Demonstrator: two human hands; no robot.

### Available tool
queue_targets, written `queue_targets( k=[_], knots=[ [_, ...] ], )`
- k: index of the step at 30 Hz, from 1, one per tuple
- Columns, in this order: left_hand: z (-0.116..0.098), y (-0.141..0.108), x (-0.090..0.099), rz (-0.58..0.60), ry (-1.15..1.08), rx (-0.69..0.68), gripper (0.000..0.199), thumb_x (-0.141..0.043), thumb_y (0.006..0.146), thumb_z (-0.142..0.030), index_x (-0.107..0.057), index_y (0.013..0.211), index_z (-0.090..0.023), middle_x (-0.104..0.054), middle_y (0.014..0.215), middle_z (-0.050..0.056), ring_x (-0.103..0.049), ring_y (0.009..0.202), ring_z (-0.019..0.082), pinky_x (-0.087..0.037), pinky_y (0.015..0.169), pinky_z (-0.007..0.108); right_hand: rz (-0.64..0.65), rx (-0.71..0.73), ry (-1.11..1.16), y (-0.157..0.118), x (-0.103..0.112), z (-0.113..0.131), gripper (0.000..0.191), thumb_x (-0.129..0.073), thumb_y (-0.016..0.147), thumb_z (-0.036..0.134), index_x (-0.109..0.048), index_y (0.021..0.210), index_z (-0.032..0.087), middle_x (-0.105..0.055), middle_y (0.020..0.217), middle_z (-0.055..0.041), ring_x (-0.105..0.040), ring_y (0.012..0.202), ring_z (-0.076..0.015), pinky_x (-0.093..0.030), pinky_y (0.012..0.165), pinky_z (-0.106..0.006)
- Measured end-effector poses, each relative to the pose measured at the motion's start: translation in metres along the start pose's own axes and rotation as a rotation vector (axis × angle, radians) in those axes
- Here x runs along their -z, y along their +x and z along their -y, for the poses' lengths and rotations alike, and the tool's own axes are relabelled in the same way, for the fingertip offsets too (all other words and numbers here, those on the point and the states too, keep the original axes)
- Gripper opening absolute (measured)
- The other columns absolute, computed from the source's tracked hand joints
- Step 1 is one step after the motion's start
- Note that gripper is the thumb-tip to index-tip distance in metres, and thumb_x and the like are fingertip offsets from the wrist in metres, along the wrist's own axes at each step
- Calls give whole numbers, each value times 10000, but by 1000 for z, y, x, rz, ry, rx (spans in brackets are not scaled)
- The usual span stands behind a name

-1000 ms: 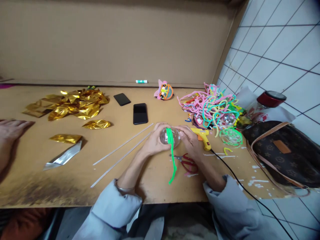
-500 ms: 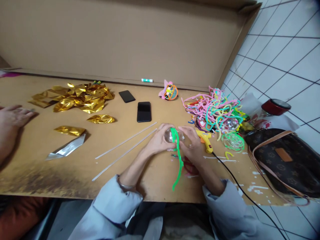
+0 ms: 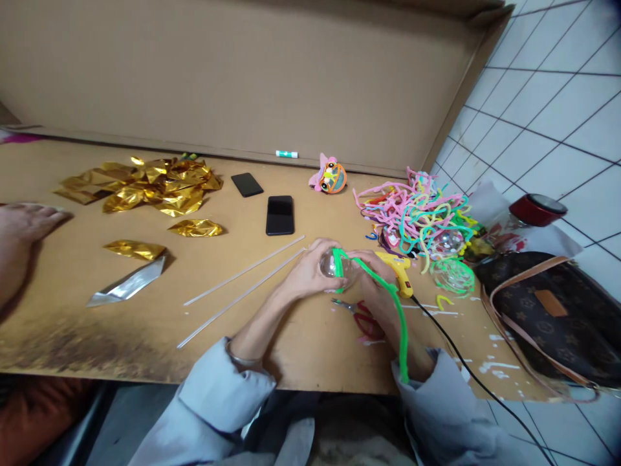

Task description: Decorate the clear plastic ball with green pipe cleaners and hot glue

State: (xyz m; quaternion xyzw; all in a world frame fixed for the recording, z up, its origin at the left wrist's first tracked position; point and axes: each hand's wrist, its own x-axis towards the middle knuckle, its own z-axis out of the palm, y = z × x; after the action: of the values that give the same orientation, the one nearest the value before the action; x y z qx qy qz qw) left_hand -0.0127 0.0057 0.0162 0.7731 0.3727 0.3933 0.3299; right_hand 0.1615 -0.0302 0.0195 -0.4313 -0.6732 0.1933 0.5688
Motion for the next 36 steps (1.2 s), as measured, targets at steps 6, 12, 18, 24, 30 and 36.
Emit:
queue_targets(
  k=[6,12,18,24,30,36],
  knots=[
    [-2,0,0,7,4,2,561,-794,650,-302,-578,1157,-198,-589,1188,85,-591,1117,264,-477,988,401,0,6,9,0,2,7,146,-566,910,280,-707,897,242,-747,910,-43,-697,872,-186,-553,822,-331],
    [0,0,0,13,6,-12,577,-788,667,-328,-567,1184,-194,-587,1211,101,-584,1142,276,-469,1018,426,12,-68,-20,0,3,11,151,-545,911,253,-693,902,222,-739,924,-50,-686,885,-181,-545,827,-327],
    [1,0,-1,20,3,14,608,-794,658,-328,-560,1206,-206,-594,1237,101,-595,1160,286,-474,1026,428,18,-48,-23,-1,0,6,168,-536,907,317,-682,917,235,-740,916,-33,-686,889,-182,-546,840,-343],
    [-1,-1,-2,20,-28,74,705,-803,645,-314,-529,1283,-194,-599,1276,117,-601,1174,300,-473,1037,448,21,-26,-14,-1,1,4,159,-543,915,303,-684,905,232,-746,929,-46,-684,893,-182,-536,837,-337],
    [-3,-2,-3,21,-110,148,759,-819,630,-316,-487,1304,-209,-642,1201,103,-631,1101,282,-514,957,425,36,-15,2,-2,1,0,142,-553,910,263,-690,913,227,-747,943,-44,-679,907,-182,-530,847,-339],
    [-1,-1,-2,39,-97,108,629,-812,643,-328,-515,1187,-223,-639,1177,83,-634,1072,275,-513,945,427,2,37,57,0,1,-1,117,-590,889,270,-702,866,245,-742,885,-17,-686,852,-185,-534,817,-335]
  ],
)
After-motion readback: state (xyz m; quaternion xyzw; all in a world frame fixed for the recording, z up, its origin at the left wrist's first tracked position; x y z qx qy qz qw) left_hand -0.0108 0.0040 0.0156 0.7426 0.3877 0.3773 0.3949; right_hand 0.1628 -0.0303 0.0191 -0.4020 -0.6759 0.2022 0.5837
